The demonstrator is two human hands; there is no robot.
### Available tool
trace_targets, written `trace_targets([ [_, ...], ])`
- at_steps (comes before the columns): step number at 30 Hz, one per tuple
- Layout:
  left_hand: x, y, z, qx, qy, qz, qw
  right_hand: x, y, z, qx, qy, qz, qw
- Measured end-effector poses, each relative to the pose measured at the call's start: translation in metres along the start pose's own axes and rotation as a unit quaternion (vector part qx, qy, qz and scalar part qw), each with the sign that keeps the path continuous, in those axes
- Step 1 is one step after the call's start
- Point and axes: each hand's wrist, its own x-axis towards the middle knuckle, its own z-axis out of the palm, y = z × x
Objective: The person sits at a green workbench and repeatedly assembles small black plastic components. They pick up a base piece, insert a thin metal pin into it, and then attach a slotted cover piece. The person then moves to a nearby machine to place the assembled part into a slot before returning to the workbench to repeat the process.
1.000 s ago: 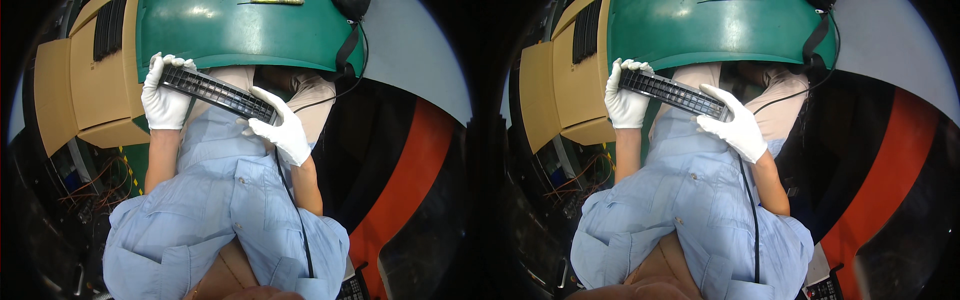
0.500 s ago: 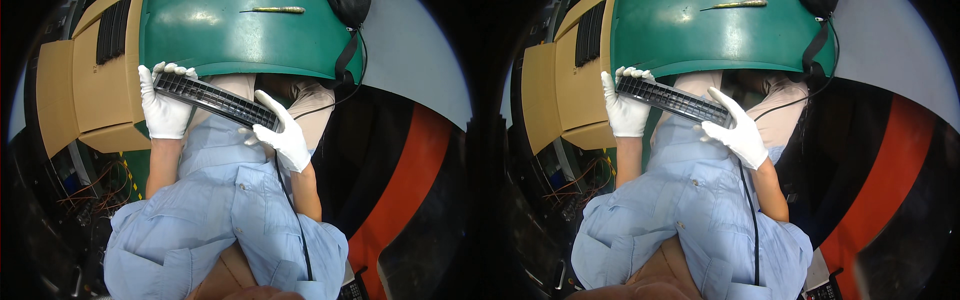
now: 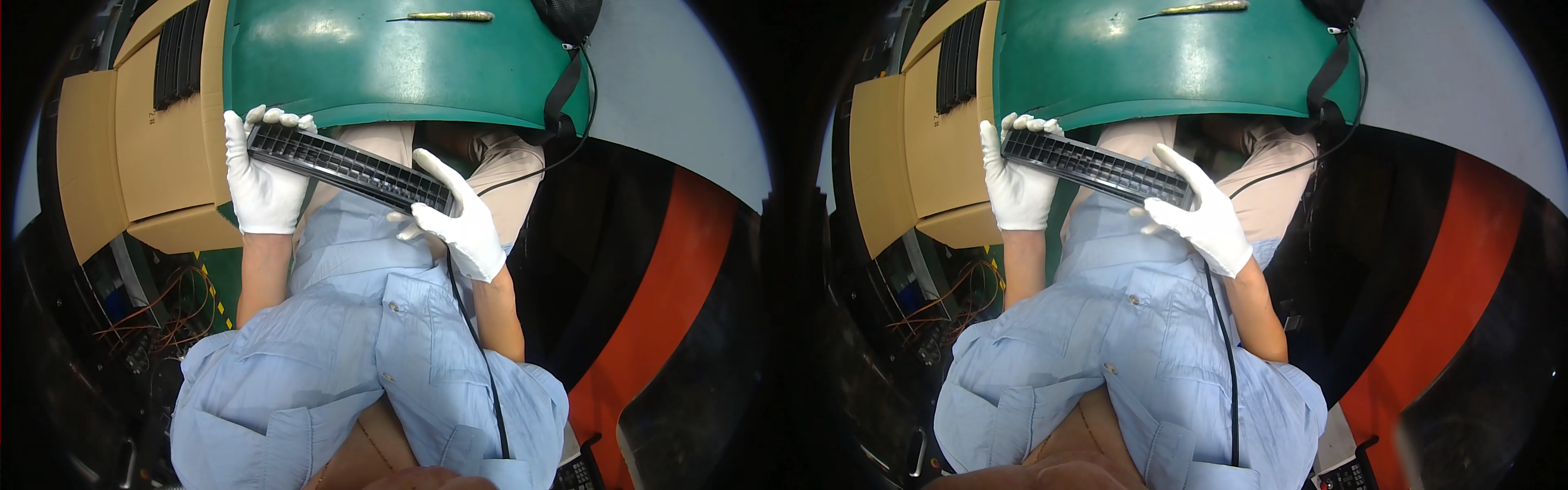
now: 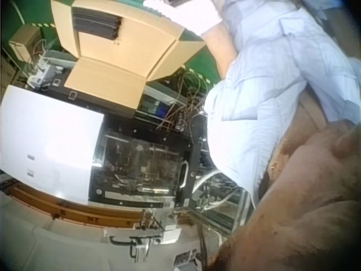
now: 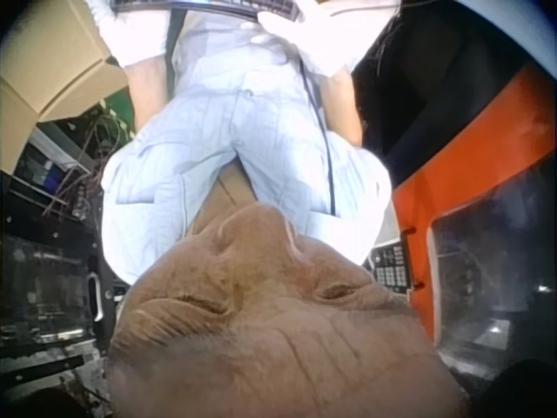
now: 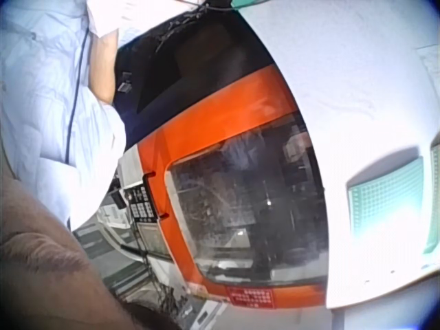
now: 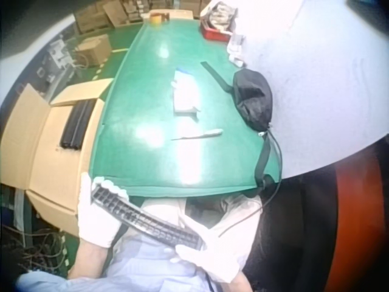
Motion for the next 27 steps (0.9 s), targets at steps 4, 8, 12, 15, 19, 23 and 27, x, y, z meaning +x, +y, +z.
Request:
trace_targets([
  [4,0.000,0.001,0.001,0.020,-0.001,0.011,1.000,0.001,-0.003,0.000,0.008,-0.003,0.018,1.000],
  [8,-0.001,0.001,0.002,0.039,0.004,0.028,0.999,0.001,0.006,-0.001,0.006,0.009,-0.001,1.000],
  [12,-0.003,-0.003,0.007,0.017,-0.014,0.026,0.999,-0.004,0.006,-0.002,-0.002,0.001,-0.011,1.000],
  [15,-0.005,0.001,0.008,0.013,-0.029,0.029,0.999,-0.003,0.005,0.001,-0.005,0.000,-0.014,1.000],
  [19,-0.007,0.001,0.009,0.006,-0.023,0.028,0.999,-0.002,0.006,0.000,0.000,0.001,-0.012,1.000],
  [23,-0.008,0.002,0.010,0.004,-0.023,0.026,0.999,-0.002,0.005,0.001,0.002,0.007,-0.014,1.000],
  [27,-0.008,0.001,0.010,0.006,-0.028,0.030,0.999,-0.001,0.009,-0.002,-0.009,0.005,-0.019,1.000],
])
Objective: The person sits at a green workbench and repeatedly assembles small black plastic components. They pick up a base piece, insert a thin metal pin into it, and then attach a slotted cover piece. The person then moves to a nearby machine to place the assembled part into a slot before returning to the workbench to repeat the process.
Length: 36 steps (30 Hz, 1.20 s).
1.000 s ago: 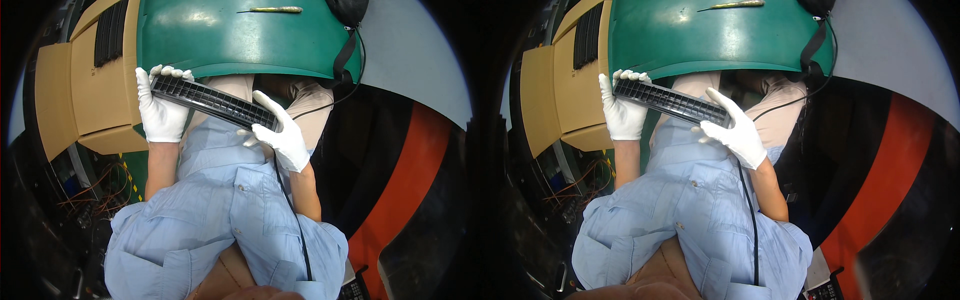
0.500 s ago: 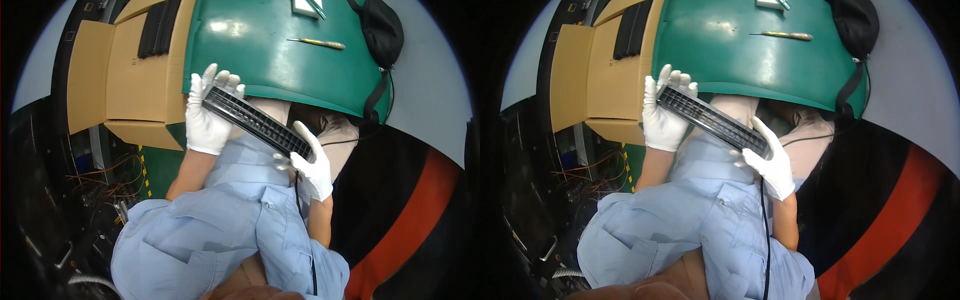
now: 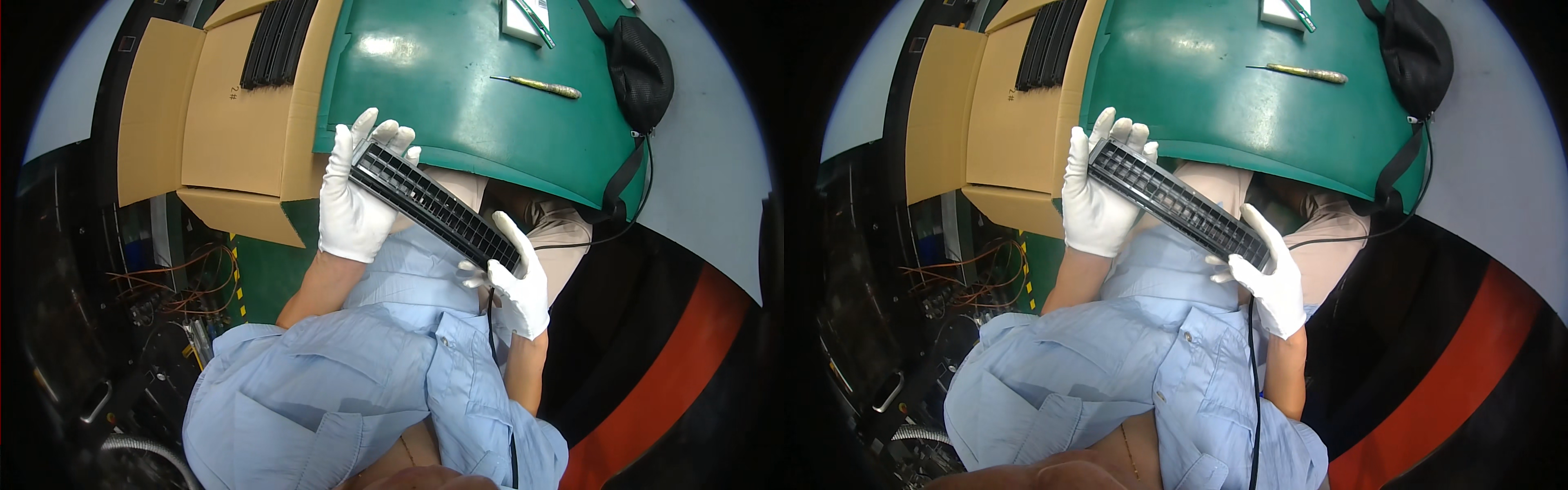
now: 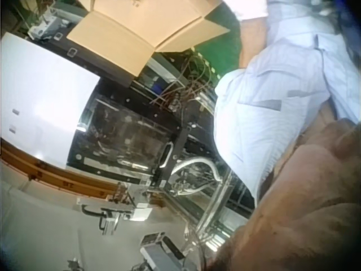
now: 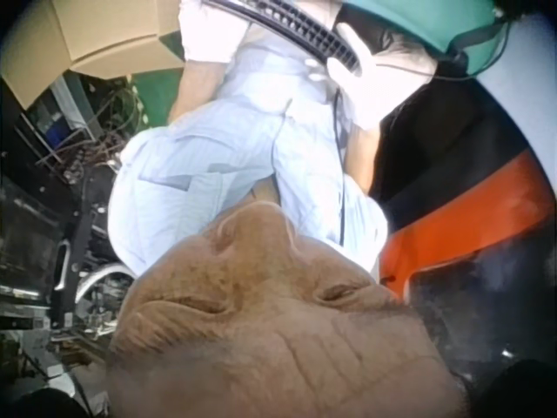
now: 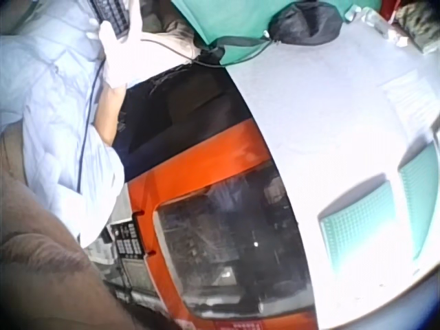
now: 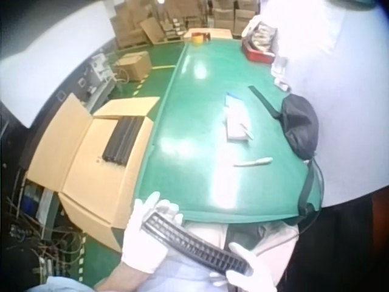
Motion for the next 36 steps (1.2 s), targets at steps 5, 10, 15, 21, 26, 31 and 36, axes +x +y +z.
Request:
trace_targets([
  [5,-0.001,0.001,0.000,0.002,-0.002,0.000,1.000,0.000,0.002,0.001,-0.012,0.012,-0.006,1.000],
  [10,-0.003,0.002,0.000,-0.005,-0.010,-0.011,1.000,-0.003,-0.002,0.001,0.005,0.004,0.002,1.000],
  [15,-0.002,0.003,-0.004,-0.014,-0.044,-0.018,0.999,-0.007,-0.007,0.007,-0.021,0.024,-0.003,0.999],
  [21,-0.003,0.004,-0.001,0.011,-0.043,-0.016,0.999,-0.014,-0.007,0.008,-0.053,0.034,-0.011,0.998],
  [26,-0.005,0.004,-0.001,-0.014,-0.035,-0.021,0.999,-0.022,-0.017,0.016,-0.171,0.044,-0.046,0.983],
  [31,-0.004,0.003,-0.002,-0.022,-0.032,-0.026,0.999,-0.029,-0.004,0.015,-0.168,0.052,-0.096,0.980],
  [36,-0.004,0.002,-0.002,-0.014,-0.013,-0.027,0.999,-0.034,0.002,0.016,-0.251,0.077,-0.131,0.956],
])
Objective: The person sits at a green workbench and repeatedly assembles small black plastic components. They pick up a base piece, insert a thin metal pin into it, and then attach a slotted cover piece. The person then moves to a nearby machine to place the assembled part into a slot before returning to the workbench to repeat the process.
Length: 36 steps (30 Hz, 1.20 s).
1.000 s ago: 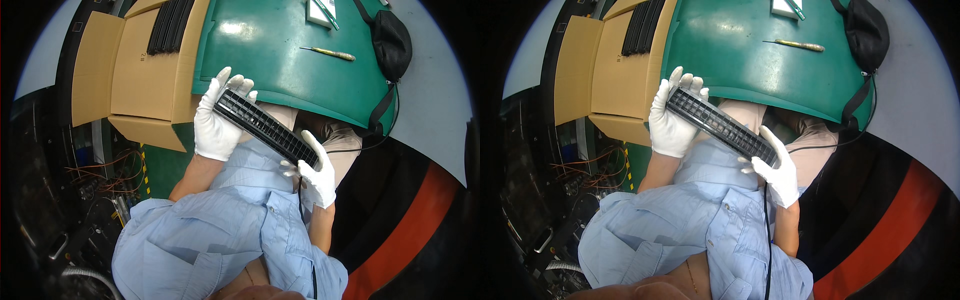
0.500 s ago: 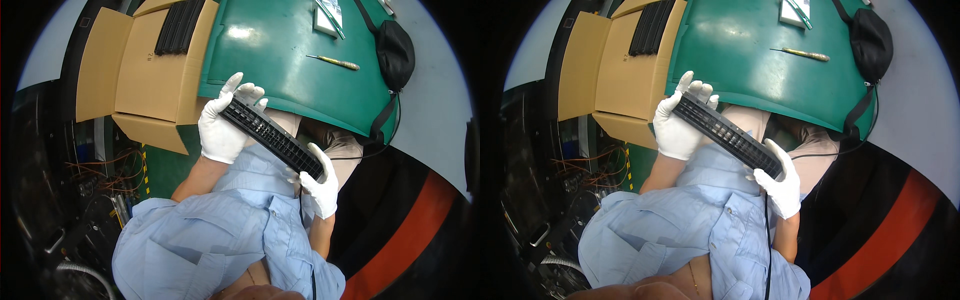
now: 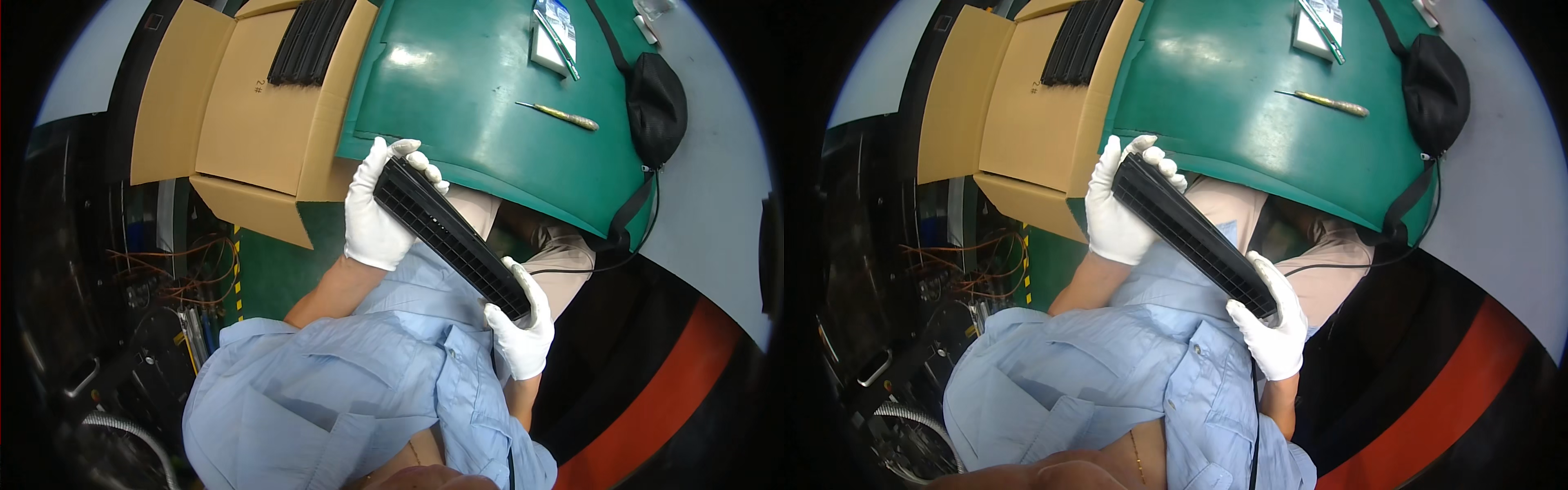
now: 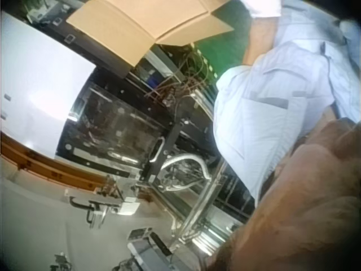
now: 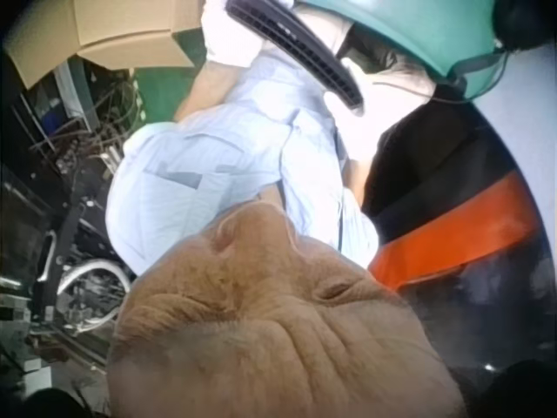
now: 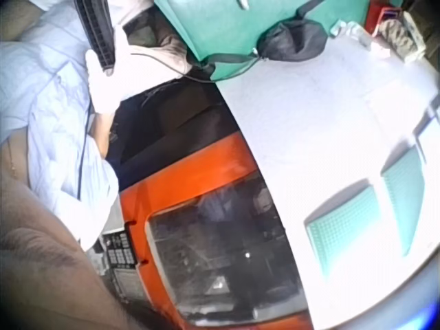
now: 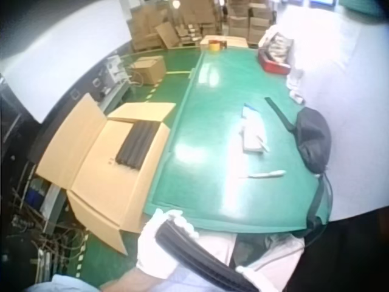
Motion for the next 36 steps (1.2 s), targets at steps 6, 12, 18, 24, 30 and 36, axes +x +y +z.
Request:
trace_targets([
  [6,-0.001,-0.004,0.005,0.050,0.044,0.022,0.998,-0.003,0.003,0.001,-0.018,0.013,-0.022,1.000],
  [12,-0.002,-0.003,0.005,0.047,0.049,0.015,0.998,-0.003,0.006,0.002,-0.098,0.008,-0.151,0.984],
  [18,0.000,-0.005,0.005,0.027,0.049,0.008,0.998,-0.006,0.006,0.003,-0.184,0.019,-0.209,0.960],
  [24,0.003,-0.007,0.005,0.011,0.052,0.004,0.999,-0.006,0.005,0.005,-0.242,0.027,-0.248,0.938],
  [30,0.008,-0.011,0.002,0.011,0.072,-0.004,0.997,-0.005,0.002,0.006,-0.291,0.030,-0.275,0.916],
  [36,0.010,-0.013,0.005,-0.017,0.087,-0.014,0.996,-0.004,-0.001,0.008,-0.320,0.040,-0.293,0.900],
])
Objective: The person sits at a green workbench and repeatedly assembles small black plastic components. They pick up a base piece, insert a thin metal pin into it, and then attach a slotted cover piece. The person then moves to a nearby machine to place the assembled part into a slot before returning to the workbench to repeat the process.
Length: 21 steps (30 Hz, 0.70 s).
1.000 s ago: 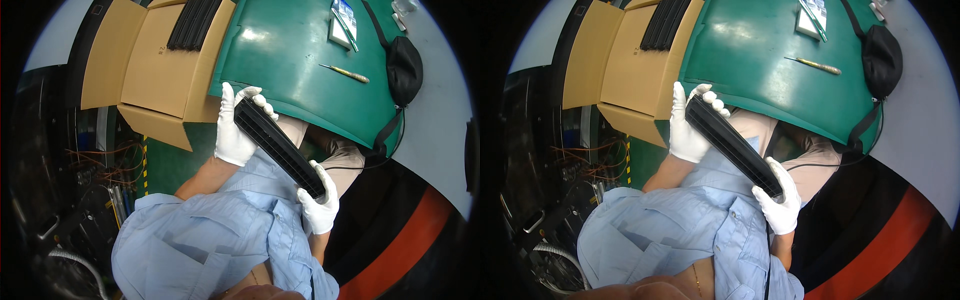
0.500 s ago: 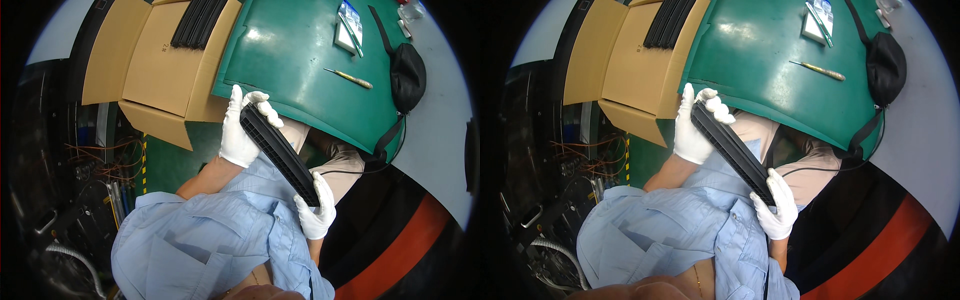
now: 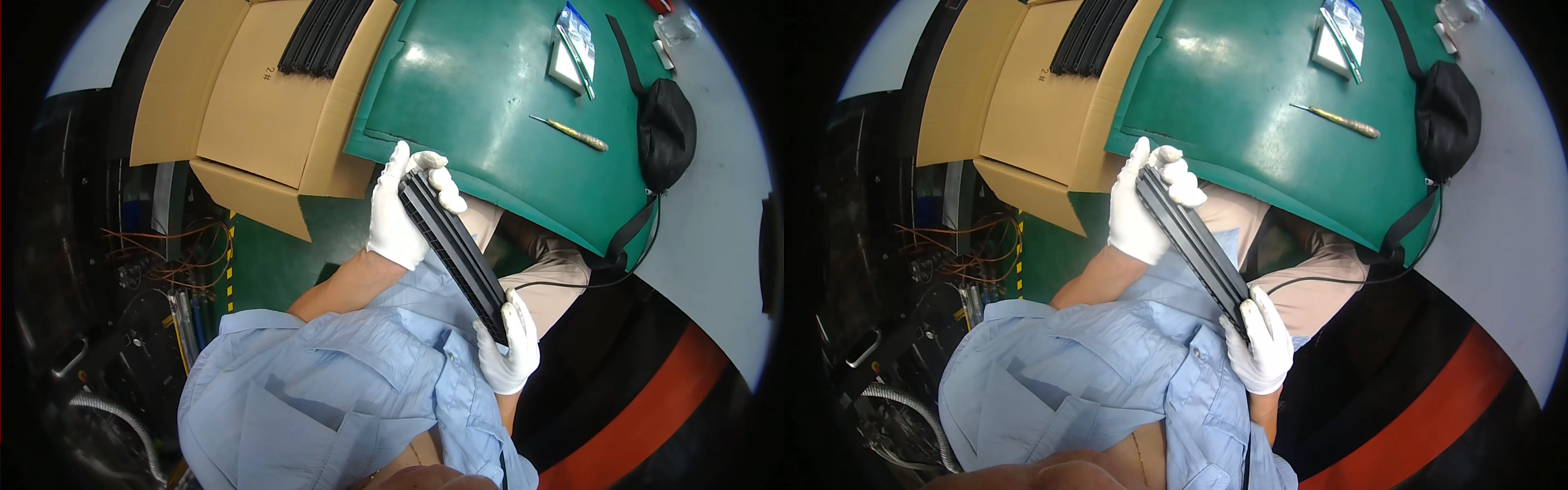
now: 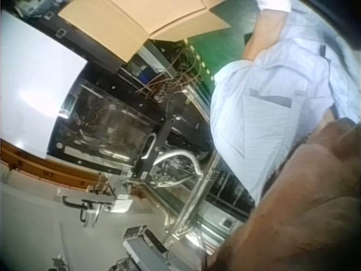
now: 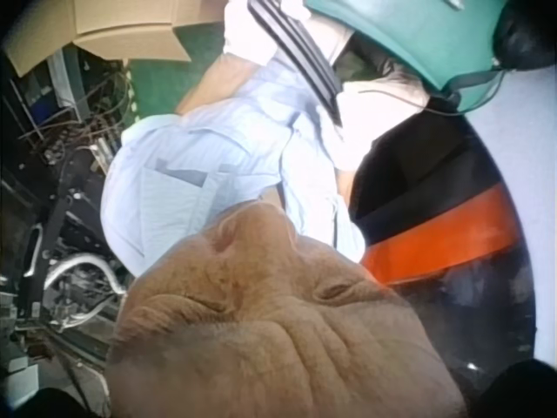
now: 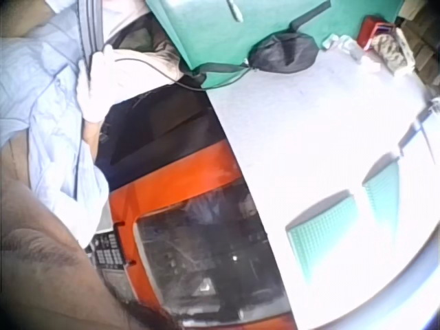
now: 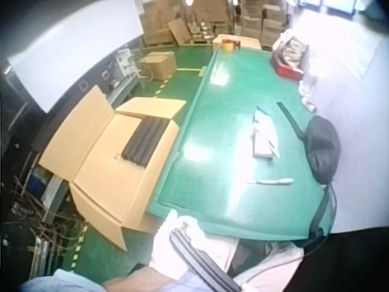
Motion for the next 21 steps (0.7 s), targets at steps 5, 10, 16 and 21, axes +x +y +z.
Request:
trace_targets([
  [5,0.0009,0.0004,-0.0004,-0.001,-0.022,-0.003,1.000,0.0002,-0.0002,0.0000,-0.015,-0.002,-0.015,1.000],
  [10,0.0008,-0.0009,0.0018,0.005,-0.028,-0.002,1.000,-0.0035,0.0037,0.0019,-0.014,0.004,-0.021,1.000],
  [16,0.0036,0.0006,-0.0051,-0.029,-0.054,-0.024,0.998,-0.0080,0.0062,-0.0006,-0.045,-0.015,-0.037,0.998],
  [21,0.0057,-0.0027,0.0004,-0.021,-0.019,-0.001,1.000,-0.0042,0.0035,0.0032,-0.043,-0.039,-0.027,0.998],
])
